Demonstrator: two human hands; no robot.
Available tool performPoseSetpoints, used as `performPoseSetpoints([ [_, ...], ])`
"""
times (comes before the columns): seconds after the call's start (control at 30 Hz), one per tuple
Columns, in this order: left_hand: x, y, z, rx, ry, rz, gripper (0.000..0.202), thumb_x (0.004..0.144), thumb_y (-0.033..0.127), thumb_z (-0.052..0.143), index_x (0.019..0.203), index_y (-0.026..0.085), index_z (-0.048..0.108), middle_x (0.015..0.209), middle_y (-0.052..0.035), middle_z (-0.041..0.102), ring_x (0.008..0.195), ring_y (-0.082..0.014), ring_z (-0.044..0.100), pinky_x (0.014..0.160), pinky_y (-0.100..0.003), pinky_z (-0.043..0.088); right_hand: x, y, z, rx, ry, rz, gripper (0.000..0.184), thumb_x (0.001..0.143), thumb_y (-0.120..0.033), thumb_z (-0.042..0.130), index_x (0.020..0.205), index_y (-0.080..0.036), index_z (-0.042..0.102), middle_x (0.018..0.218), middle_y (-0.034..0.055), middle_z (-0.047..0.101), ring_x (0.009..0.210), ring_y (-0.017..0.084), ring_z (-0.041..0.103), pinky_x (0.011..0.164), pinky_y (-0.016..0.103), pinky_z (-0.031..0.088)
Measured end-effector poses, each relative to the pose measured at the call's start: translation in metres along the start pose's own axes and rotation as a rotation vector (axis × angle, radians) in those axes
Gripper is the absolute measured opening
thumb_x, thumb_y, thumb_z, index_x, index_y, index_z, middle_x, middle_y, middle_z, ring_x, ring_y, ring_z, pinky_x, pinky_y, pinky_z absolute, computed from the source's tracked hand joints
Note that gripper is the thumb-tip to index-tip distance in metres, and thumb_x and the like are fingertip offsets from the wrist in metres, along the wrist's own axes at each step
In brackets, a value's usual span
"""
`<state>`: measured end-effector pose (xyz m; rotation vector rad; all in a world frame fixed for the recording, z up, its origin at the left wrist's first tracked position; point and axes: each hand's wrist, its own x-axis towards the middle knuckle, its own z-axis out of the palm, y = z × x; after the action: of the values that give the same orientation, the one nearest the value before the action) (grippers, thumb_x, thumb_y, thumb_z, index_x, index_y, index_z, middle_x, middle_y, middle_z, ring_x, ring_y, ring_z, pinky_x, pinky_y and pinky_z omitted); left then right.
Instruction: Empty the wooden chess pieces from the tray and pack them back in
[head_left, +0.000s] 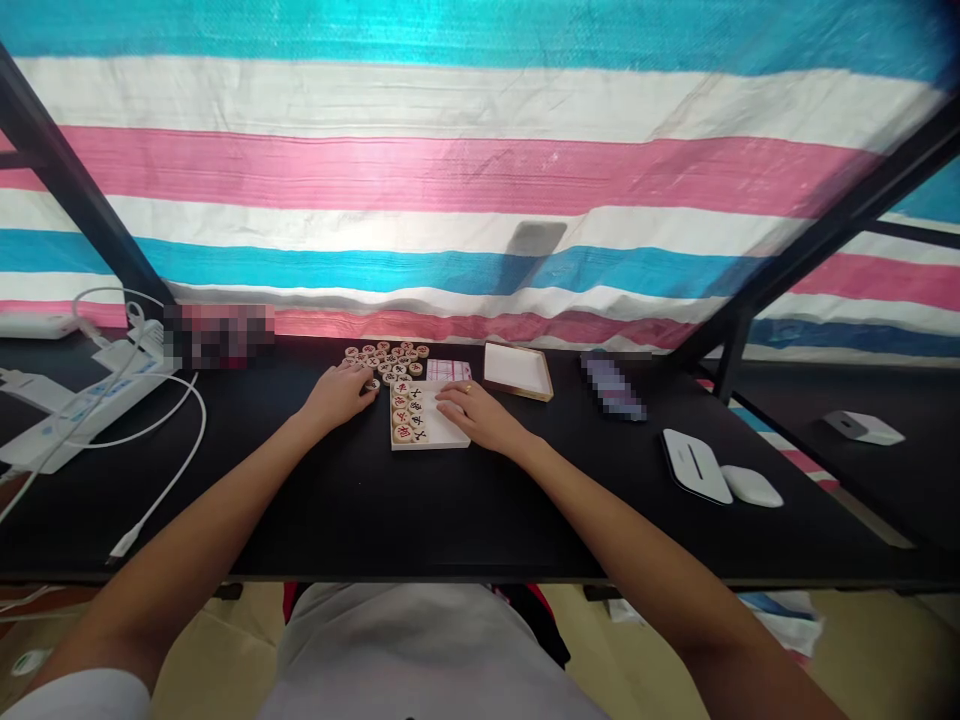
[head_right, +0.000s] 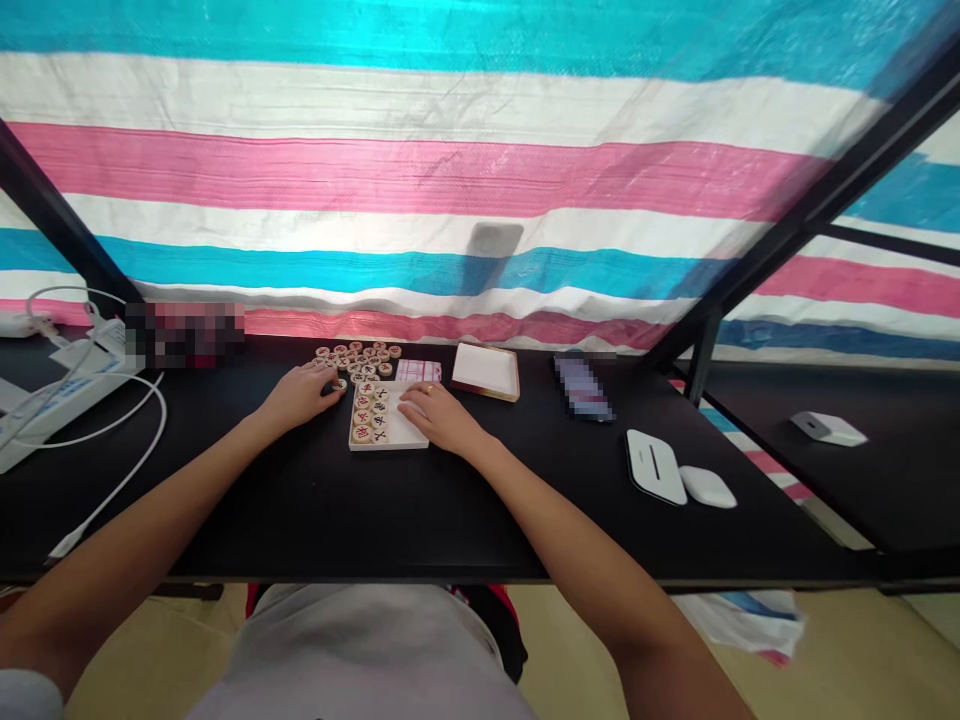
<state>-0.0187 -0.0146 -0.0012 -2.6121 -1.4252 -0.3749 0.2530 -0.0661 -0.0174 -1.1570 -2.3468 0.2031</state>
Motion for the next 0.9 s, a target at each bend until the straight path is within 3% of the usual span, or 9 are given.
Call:
performPoseSetpoints([
  [0.2, -0.001, 0.006, -0.008, -0.092, 0.015, -0.018, 0.015, 0.086, 0.033, 0.051, 0.089, 0.021, 0.059, 0.098, -0.0063, 0.067, 0.097, -0.0242, 0.059, 0.084, -0.035, 0.045, 0.000, 0.000, -0.001, -0.009, -0.010, -0.005, 0.034, 0.096, -0.035, 0.040, 0.109, -0.017, 0.065, 0.112, 0.0124, 0.063, 0.110, 0.025, 0.054, 0.099, 0.043, 0.043],
  [0.37, -0.005, 0.023, -0.017, -0.300, 0.089, 0.096, 0.024, 0.085, 0.037, 0.054, 0.100, 0.019, 0.059, 0.100, -0.0057, 0.067, 0.092, -0.0216, 0.060, 0.087, -0.035, 0.046, -0.001, -0.001, -0.001, -0.004, -0.002, -0.013, 0.033, 0.096, -0.035, 0.041, 0.109, -0.016, 0.065, 0.111, 0.0126, 0.063, 0.108, 0.024, 0.055, 0.099, 0.042, 0.043],
  [0.5, -0.008, 0.035, -0.020, -0.457, 0.117, 0.193, 0.019, 0.085, 0.037, 0.056, 0.093, 0.020, 0.061, 0.092, -0.0028, 0.066, 0.089, -0.0188, 0.060, 0.086, -0.032, 0.046, -0.001, 0.001, 0.000, -0.001, 0.007, -0.013, 0.032, 0.096, -0.035, 0.042, 0.109, -0.017, 0.065, 0.111, 0.0120, 0.063, 0.108, 0.024, 0.055, 0.099, 0.041, 0.043],
  [0.7, -0.013, 0.046, -0.019, -0.561, 0.061, 0.316, 0.013, 0.085, 0.033, 0.058, 0.087, 0.021, 0.061, 0.092, -0.0025, 0.066, 0.089, -0.0178, 0.059, 0.084, -0.030, 0.045, 0.000, 0.002, 0.000, -0.013, 0.003, -0.014, 0.030, 0.096, -0.033, 0.043, 0.108, -0.017, 0.065, 0.110, 0.0121, 0.064, 0.107, 0.024, 0.055, 0.098, 0.042, 0.044],
  [0.9, -0.015, 0.056, -0.021, -0.553, 0.106, 0.326, 0.013, 0.085, 0.032, 0.059, 0.081, 0.020, 0.057, 0.087, -0.0017, 0.065, 0.084, -0.0167, 0.058, 0.081, -0.029, 0.044, -0.001, -0.020, -0.012, 0.032, 0.117, -0.072, 0.025, 0.093, -0.032, 0.048, 0.108, -0.021, 0.064, 0.108, 0.0106, 0.065, 0.106, 0.024, 0.057, 0.096, 0.043, 0.045],
])
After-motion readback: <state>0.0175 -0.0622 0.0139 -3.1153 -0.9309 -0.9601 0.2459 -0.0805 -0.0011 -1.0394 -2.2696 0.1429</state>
